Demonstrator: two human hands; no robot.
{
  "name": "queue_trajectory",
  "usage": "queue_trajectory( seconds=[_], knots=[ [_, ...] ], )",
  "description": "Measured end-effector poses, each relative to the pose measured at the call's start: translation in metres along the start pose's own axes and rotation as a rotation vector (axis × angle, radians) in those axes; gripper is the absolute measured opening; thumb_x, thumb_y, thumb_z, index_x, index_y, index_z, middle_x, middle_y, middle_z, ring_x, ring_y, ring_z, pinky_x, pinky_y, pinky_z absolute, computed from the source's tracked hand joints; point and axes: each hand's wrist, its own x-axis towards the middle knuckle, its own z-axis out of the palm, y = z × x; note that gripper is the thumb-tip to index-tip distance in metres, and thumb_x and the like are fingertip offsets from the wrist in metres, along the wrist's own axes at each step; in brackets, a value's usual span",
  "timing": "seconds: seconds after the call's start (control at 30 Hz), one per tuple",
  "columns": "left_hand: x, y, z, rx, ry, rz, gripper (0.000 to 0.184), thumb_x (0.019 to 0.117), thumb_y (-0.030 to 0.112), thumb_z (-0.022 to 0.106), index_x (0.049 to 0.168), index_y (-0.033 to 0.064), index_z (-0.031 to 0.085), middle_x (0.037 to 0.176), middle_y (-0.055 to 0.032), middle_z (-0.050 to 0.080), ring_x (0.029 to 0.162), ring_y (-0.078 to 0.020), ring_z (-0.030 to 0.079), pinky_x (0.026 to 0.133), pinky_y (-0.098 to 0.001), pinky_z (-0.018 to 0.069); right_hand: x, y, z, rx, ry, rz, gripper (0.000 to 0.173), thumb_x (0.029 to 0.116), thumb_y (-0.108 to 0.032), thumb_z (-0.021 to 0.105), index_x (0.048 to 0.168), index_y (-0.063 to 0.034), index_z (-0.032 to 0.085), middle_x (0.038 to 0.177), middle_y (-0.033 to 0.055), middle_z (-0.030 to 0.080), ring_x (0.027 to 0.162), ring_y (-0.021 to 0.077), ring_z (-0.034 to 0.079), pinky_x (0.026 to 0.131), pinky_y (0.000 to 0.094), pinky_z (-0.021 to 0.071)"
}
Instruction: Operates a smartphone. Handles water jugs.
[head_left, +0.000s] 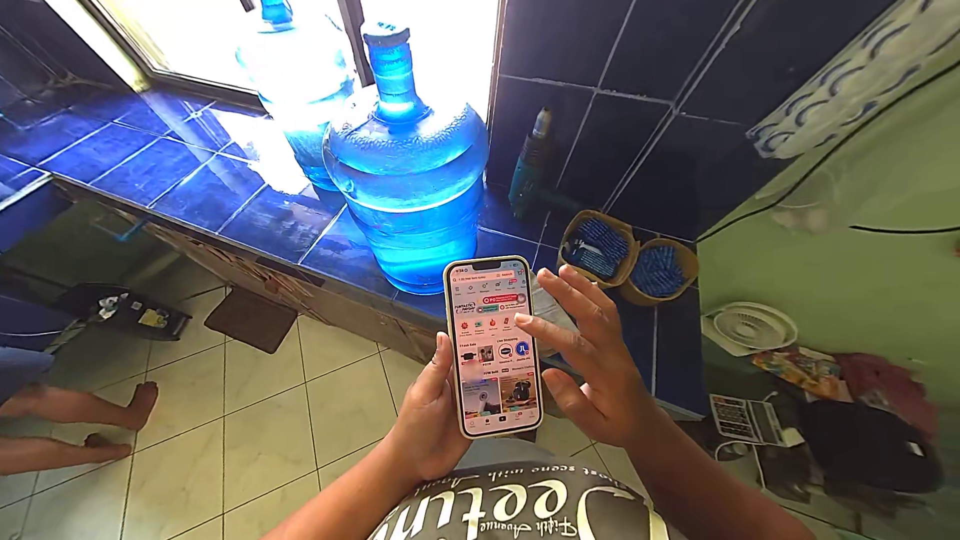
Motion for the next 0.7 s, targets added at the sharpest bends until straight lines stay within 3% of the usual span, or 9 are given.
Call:
queue_trajectory(
  seconds=[0.3,0.47,0.57,0.7],
  knots=[
    [0.04,-0.023,0.016,-0.009,-0.037,-0.02,0.061,0.1058,0.057,0.035,0.139,0.0097,0.054,0.134,-0.0154,0.063,0.127,-0.0284,0.06,0.11,-0.0493,0.0466,0.01,0.022,-0.038,-0.035,-0.017,-0.008,0.044,0.1034,-0.029,0.041,0.144,-0.0272,0.057,0.169,0.0008,0.025,0.158,0.0299,0.009,0.122,0.0702,0.0118],
    [0.063,-0.038,0.024,-0.011,-0.046,-0.023,0.06,0.1054,0.056,0.038,0.139,0.0095,0.055,0.134,-0.0152,0.063,0.127,-0.0281,0.06,0.11,-0.0492,0.0458,0.01,0.042,-0.054,-0.041,-0.039,-0.028,0.046,0.103,-0.029,0.041,0.147,-0.0276,0.054,0.17,-0.0005,0.023,0.159,0.0289,0.006,0.123,0.0677,0.0081],
    [0.077,-0.047,0.027,0.002,-0.046,-0.009,0.059,0.1064,0.055,0.035,0.139,0.0095,0.055,0.134,-0.0154,0.063,0.128,-0.0283,0.06,0.11,-0.0498,0.0461,0.008,0.056,-0.066,-0.028,-0.016,-0.004,0.051,0.103,-0.034,0.042,0.153,-0.0264,0.045,0.169,-0.0017,0.024,0.159,0.0291,0.009,0.123,0.0685,0.0134],
    [0.093,-0.056,0.03,-0.003,-0.046,0.005,0.06,0.106,0.056,0.035,0.141,0.0102,0.053,0.136,-0.0155,0.062,0.129,-0.0286,0.059,0.111,-0.05,0.0453,0.004,0.077,-0.082,-0.004,0.028,0.017,0.055,0.103,-0.036,0.045,0.155,-0.0221,0.038,0.168,-0.0005,0.027,0.157,0.0277,0.016,0.124,0.06,0.0214]
  ],
)
